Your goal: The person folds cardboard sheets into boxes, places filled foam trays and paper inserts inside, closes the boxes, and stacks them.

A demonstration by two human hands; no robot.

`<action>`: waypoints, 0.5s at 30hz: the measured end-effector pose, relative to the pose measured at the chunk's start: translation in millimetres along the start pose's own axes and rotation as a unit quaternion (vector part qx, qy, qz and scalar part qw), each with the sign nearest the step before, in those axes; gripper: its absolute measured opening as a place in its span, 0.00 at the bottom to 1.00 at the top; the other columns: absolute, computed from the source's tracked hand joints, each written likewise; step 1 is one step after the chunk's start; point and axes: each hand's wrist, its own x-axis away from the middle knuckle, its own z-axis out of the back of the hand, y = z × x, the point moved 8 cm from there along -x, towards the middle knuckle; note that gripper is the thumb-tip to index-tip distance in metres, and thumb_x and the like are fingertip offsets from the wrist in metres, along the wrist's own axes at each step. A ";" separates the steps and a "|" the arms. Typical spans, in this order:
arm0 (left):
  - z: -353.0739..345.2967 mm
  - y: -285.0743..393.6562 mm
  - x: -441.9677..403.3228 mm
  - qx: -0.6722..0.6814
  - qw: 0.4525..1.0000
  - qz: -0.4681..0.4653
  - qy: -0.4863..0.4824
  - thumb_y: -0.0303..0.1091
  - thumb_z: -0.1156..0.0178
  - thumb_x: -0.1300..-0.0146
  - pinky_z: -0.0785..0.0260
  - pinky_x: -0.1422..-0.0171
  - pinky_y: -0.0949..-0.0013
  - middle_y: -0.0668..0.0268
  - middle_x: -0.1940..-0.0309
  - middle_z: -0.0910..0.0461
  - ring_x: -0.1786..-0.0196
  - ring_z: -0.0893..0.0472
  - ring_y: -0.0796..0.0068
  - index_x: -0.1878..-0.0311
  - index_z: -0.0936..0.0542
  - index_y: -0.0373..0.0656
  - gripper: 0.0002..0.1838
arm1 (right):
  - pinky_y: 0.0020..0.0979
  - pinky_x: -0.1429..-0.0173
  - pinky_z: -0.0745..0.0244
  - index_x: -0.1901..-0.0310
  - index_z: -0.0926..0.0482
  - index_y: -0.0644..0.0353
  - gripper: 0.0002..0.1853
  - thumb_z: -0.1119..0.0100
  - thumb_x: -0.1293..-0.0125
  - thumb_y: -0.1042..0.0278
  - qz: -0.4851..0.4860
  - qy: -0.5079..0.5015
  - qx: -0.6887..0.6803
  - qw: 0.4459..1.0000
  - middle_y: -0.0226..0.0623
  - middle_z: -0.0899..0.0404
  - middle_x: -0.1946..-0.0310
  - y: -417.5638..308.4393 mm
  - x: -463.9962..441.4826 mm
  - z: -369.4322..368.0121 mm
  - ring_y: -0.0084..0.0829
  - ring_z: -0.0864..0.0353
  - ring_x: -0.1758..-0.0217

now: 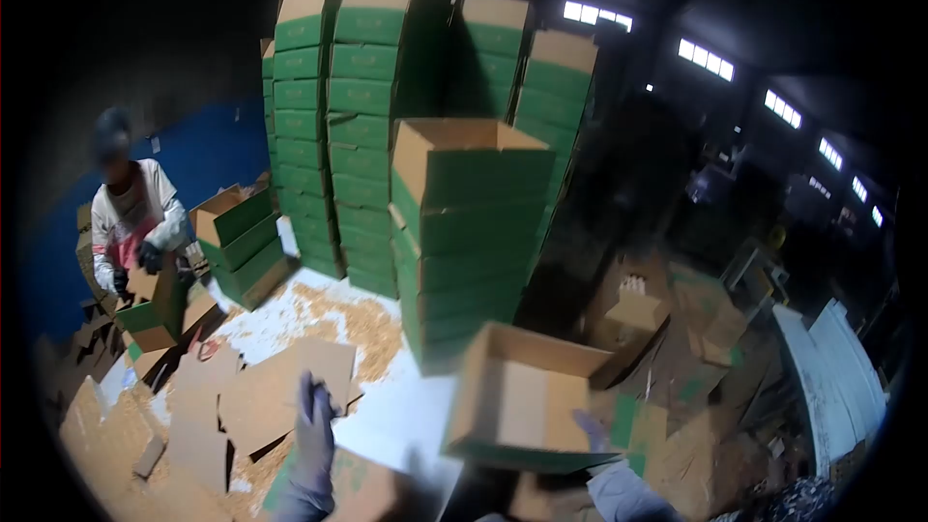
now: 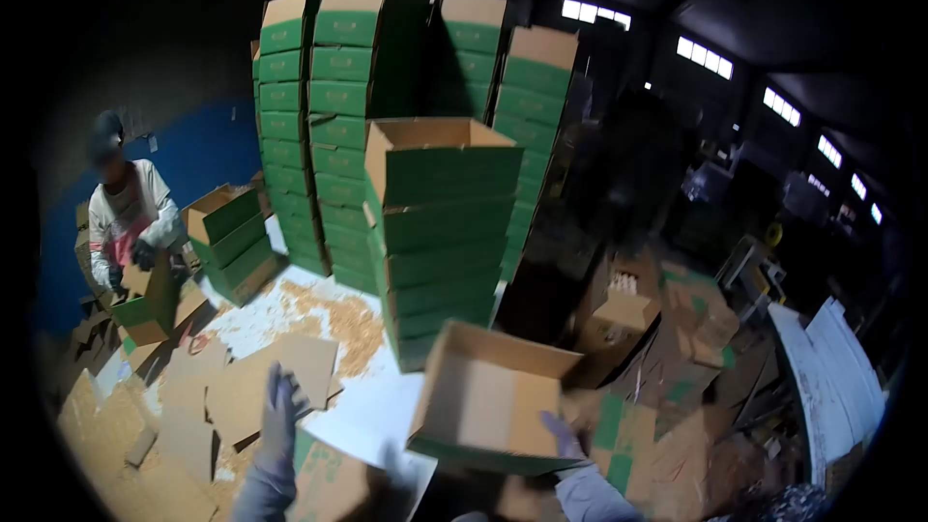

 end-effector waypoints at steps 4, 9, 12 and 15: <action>-103.8 121.9 -130.8 -0.029 0.991 -0.116 -0.053 0.58 0.47 0.29 0.43 0.27 0.60 0.54 0.26 0.41 0.27 0.37 0.63 0.23 0.47 0.40 0.43 | 0.47 0.38 0.22 0.33 0.32 0.62 0.30 0.44 0.29 0.51 0.185 -0.015 -0.075 0.980 0.45 0.24 0.41 -168.1 -108.0 111.4 0.45 0.21 0.42; -196.1 129.5 -303.6 -0.124 0.992 -0.025 -0.003 0.67 0.43 0.37 0.48 0.27 0.55 0.54 0.27 0.45 0.28 0.41 0.65 0.24 0.45 0.40 0.50 | 0.45 0.39 0.23 0.33 0.32 0.62 0.29 0.46 0.28 0.51 0.334 -0.043 -0.047 0.940 0.44 0.23 0.41 -403.1 -150.2 18.0 0.43 0.21 0.42; -227.0 99.6 -319.1 -0.042 0.998 -0.033 -0.013 0.63 0.44 0.35 0.42 0.34 0.59 0.56 0.36 0.37 0.36 0.34 0.67 0.27 0.41 0.38 0.45 | 0.43 0.40 0.23 0.34 0.31 0.62 0.28 0.46 0.28 0.53 0.375 -0.069 0.001 0.924 0.43 0.23 0.42 -490.2 -199.7 -55.9 0.41 0.21 0.43; -238.2 77.5 -310.7 0.068 0.996 -0.041 -0.050 0.60 0.45 0.32 0.35 0.42 0.63 0.58 0.45 0.28 0.45 0.28 0.68 0.29 0.37 0.35 0.41 | 0.41 0.41 0.23 0.34 0.31 0.62 0.27 0.46 0.28 0.54 0.380 -0.094 0.045 0.919 0.42 0.23 0.42 -529.9 -251.7 -136.6 0.39 0.21 0.44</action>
